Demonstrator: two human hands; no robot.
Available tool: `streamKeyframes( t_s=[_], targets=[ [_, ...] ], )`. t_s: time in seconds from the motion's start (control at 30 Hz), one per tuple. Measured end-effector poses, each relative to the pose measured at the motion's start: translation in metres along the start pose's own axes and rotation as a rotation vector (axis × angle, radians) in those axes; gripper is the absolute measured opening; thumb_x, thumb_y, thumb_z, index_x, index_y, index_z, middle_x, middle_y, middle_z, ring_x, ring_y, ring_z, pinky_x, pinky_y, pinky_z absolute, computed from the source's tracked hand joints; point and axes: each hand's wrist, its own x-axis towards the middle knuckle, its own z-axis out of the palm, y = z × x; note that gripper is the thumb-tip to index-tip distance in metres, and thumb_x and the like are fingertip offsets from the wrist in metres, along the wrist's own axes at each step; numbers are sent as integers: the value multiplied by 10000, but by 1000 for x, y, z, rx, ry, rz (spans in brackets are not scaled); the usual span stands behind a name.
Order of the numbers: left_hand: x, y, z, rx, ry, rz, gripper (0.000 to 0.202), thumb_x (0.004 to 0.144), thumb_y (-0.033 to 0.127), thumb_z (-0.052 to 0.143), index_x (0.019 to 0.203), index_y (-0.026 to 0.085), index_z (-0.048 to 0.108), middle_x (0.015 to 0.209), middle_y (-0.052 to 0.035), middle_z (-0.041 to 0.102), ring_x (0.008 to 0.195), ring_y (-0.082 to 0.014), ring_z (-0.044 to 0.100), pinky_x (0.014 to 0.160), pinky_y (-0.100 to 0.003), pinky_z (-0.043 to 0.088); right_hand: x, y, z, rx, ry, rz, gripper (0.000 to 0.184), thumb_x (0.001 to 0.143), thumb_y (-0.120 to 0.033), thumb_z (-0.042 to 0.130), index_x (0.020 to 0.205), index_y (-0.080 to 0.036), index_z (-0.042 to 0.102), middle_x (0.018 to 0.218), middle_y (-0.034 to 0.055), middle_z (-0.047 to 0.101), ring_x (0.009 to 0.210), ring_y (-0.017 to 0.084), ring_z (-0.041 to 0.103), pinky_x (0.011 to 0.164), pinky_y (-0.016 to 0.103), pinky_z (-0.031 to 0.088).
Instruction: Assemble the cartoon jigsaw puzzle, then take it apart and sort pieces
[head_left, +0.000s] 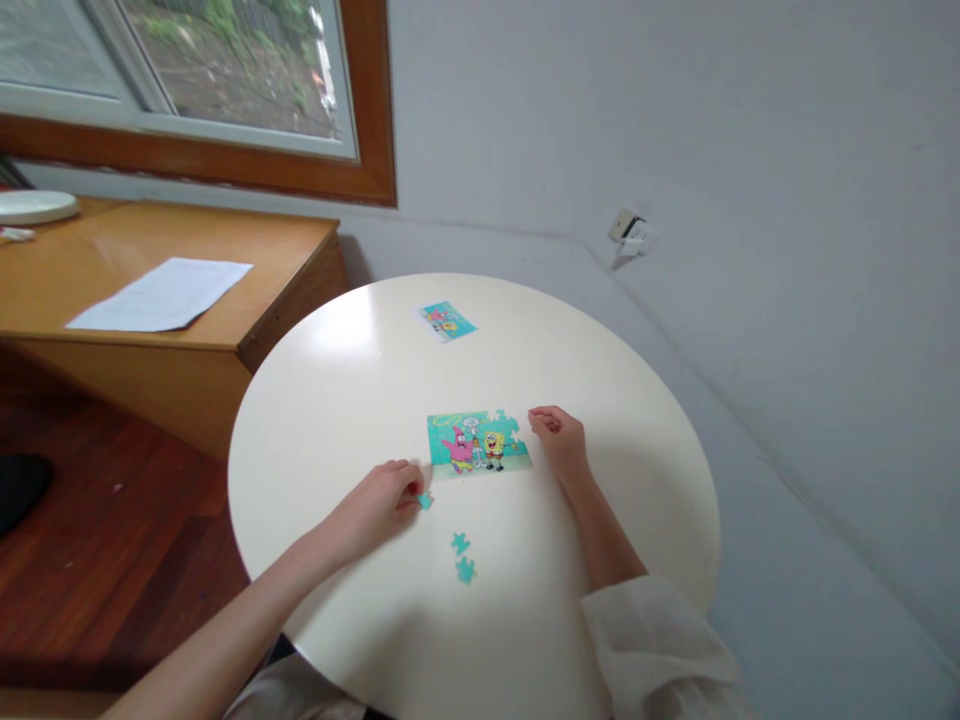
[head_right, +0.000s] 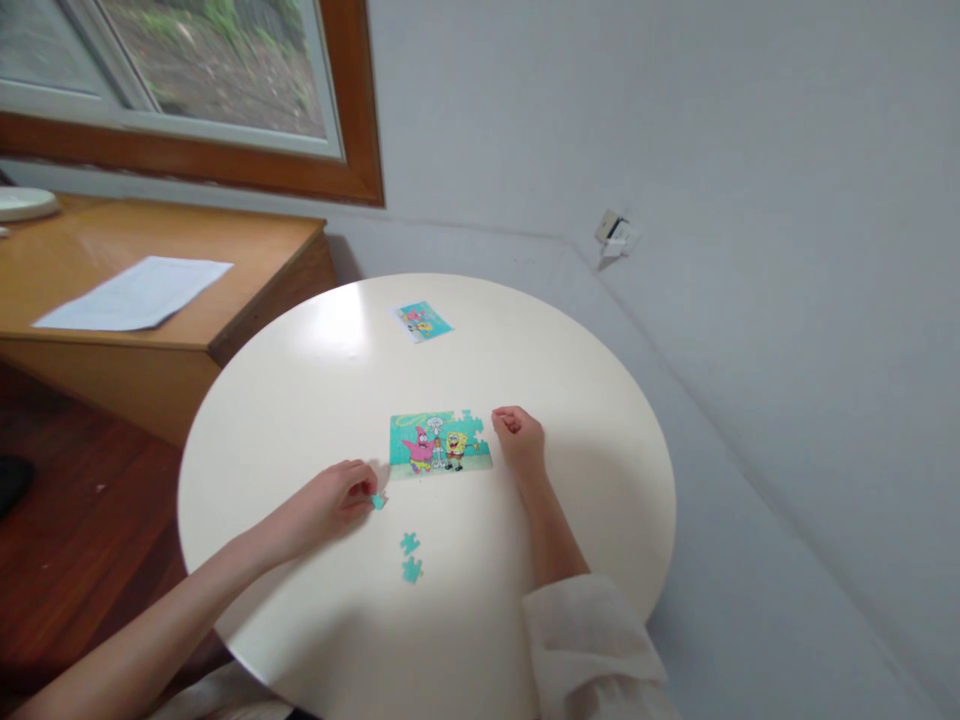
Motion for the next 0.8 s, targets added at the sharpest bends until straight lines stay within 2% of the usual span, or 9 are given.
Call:
streamKeyframes(
  t_s=[0.2, 0.37, 0.47, 0.6, 0.7, 0.8],
  targets=[
    [1, -1, 4, -57, 28, -1, 140, 693, 66, 444, 720, 175, 527, 658, 2, 564, 599, -125, 493, 566, -218, 333, -2, -4, 1, -17, -15, -1, 267, 632, -420, 570, 707, -171, 627, 515, -1, 582, 479, 131, 499, 495, 252, 395],
    [9, 8, 2, -244, 55, -37, 108, 731, 181, 436, 716, 168, 542, 605, 10, 542, 542, -111, 447, 521, -214, 317, -13, -18, 7, -58, -30, -52, 244, 690, -402, 547, 737, -181, 638, 591, 22, 638, 502, 137, 528, 514, 255, 418],
    [21, 15, 1, -376, 120, -33, 98, 709, 221, 467, 675, 167, 542, 608, 7, 545, 577, -117, 459, 551, -222, 335, -24, -31, 13, -66, -106, -119, 233, 727, -385, 536, 754, -192, 664, 671, 37, 687, 553, 149, 566, 548, 263, 441],
    [43, 22, 3, -681, 217, -73, 159, 676, 307, 538, 614, 164, 507, 551, 29, 487, 531, -100, 431, 526, -220, 329, -37, -49, 19, 7, -294, -221, 241, 778, -368, 524, 787, -209, 704, 810, 45, 725, 729, 177, 640, 696, 286, 492],
    [56, 26, 8, -855, 272, -91, 206, 638, 345, 596, 616, 157, 515, 537, 36, 486, 510, -92, 435, 524, -224, 352, -43, -56, 21, 50, -389, -223, 237, 776, -372, 546, 834, -220, 718, 872, 51, 731, 774, 188, 655, 731, 306, 507],
    [64, 30, 14, -940, 277, -85, 239, 627, 364, 630, 648, 147, 532, 563, 20, 529, 528, -102, 479, 551, -239, 395, -47, -57, 26, 83, -411, -198, 197, 741, -348, 592, 837, -231, 718, 870, 41, 732, 778, 190, 659, 741, 320, 516]
  ],
)
